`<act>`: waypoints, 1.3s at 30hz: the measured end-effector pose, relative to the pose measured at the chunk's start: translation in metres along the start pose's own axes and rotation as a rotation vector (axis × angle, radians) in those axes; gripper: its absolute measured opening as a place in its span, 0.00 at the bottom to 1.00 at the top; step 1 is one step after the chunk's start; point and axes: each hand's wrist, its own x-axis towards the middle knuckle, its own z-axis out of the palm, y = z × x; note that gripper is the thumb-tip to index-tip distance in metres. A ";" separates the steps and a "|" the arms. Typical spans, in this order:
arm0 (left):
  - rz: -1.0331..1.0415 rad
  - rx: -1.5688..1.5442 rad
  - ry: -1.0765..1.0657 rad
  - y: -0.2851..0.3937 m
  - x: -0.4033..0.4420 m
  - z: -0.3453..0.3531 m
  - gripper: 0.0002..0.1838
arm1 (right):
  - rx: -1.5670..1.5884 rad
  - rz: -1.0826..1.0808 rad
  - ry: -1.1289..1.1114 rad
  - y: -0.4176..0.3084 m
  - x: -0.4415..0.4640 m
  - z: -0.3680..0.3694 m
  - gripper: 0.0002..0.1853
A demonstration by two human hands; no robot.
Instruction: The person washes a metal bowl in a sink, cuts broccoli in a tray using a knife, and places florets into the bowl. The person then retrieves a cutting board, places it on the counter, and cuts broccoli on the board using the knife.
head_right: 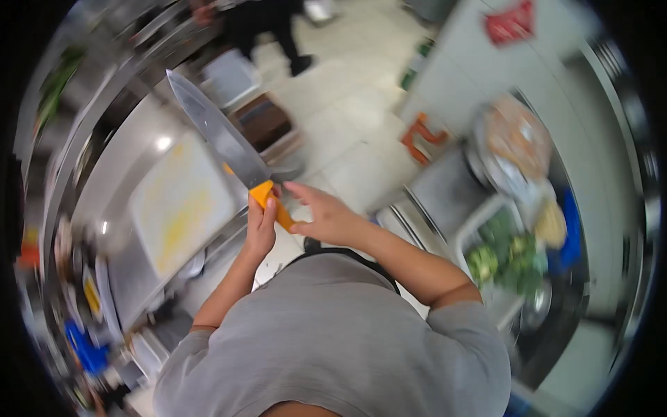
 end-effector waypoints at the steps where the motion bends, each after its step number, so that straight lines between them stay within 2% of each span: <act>1: 0.084 -0.019 -0.182 0.013 0.013 0.028 0.23 | 0.008 -0.058 0.098 0.000 -0.017 -0.001 0.35; 4: 0.183 -0.095 -0.682 0.072 0.033 0.106 0.28 | -0.287 0.005 0.803 0.038 -0.064 -0.018 0.35; 5: 0.217 -0.049 -0.819 0.071 0.038 0.130 0.28 | -0.257 0.139 0.878 0.041 -0.092 -0.036 0.35; 7: 0.450 0.087 -1.011 0.091 0.043 0.176 0.28 | -0.156 0.363 0.987 0.043 -0.153 -0.068 0.34; 8: 0.572 0.157 -1.078 0.100 0.044 0.197 0.28 | -0.167 0.401 1.142 0.047 -0.185 -0.070 0.32; 10: 0.600 0.161 -1.139 0.111 0.037 0.252 0.28 | -0.191 0.461 1.411 0.059 -0.257 -0.072 0.28; 12: 0.619 0.168 -1.229 0.138 0.019 0.310 0.29 | -0.012 0.620 1.546 0.058 -0.329 -0.072 0.23; 14: 0.828 0.152 -1.245 0.146 0.000 0.380 0.27 | 0.197 0.655 1.670 0.055 -0.396 -0.069 0.20; 15: 0.897 0.146 -1.251 0.149 -0.011 0.416 0.27 | 0.191 0.659 1.715 0.059 -0.425 -0.068 0.20; 16: 0.965 0.143 -1.256 0.149 -0.021 0.450 0.27 | 0.187 0.663 1.760 0.064 -0.450 -0.065 0.20; 19: 0.921 0.374 -1.250 0.146 -0.049 0.540 0.25 | 0.331 0.637 1.822 0.064 -0.504 -0.063 0.18; 22: 0.688 0.780 -1.211 0.137 -0.073 0.594 0.36 | 0.403 0.583 1.832 0.071 -0.539 -0.064 0.18; 23: 0.735 0.773 -1.159 0.126 -0.078 0.607 0.35 | 0.405 0.581 1.815 0.072 -0.552 -0.065 0.18; 26: 0.693 0.547 -1.121 0.117 -0.075 0.625 0.31 | 0.379 0.585 1.780 0.078 -0.583 -0.072 0.19; 27: 0.618 0.462 -1.132 0.119 -0.073 0.626 0.27 | 0.358 0.606 1.771 0.080 -0.593 -0.073 0.19; 30: 0.941 0.266 -0.994 0.158 -0.071 0.620 0.25 | 0.353 0.633 1.781 0.085 -0.610 -0.078 0.20; 31: 0.921 0.282 -1.041 0.179 -0.072 0.617 0.23 | 0.361 0.635 1.791 0.085 -0.612 -0.079 0.19; 34: 1.126 0.262 -1.006 0.191 -0.077 0.623 0.25 | 0.366 0.586 1.817 0.083 -0.609 -0.081 0.19; 37: 0.904 0.405 -1.135 0.159 -0.081 0.632 0.34 | 0.406 0.599 1.806 0.076 -0.597 -0.078 0.19; 39: 0.941 0.236 -1.043 0.141 -0.080 0.623 0.40 | 0.434 0.624 1.785 0.068 -0.591 -0.076 0.20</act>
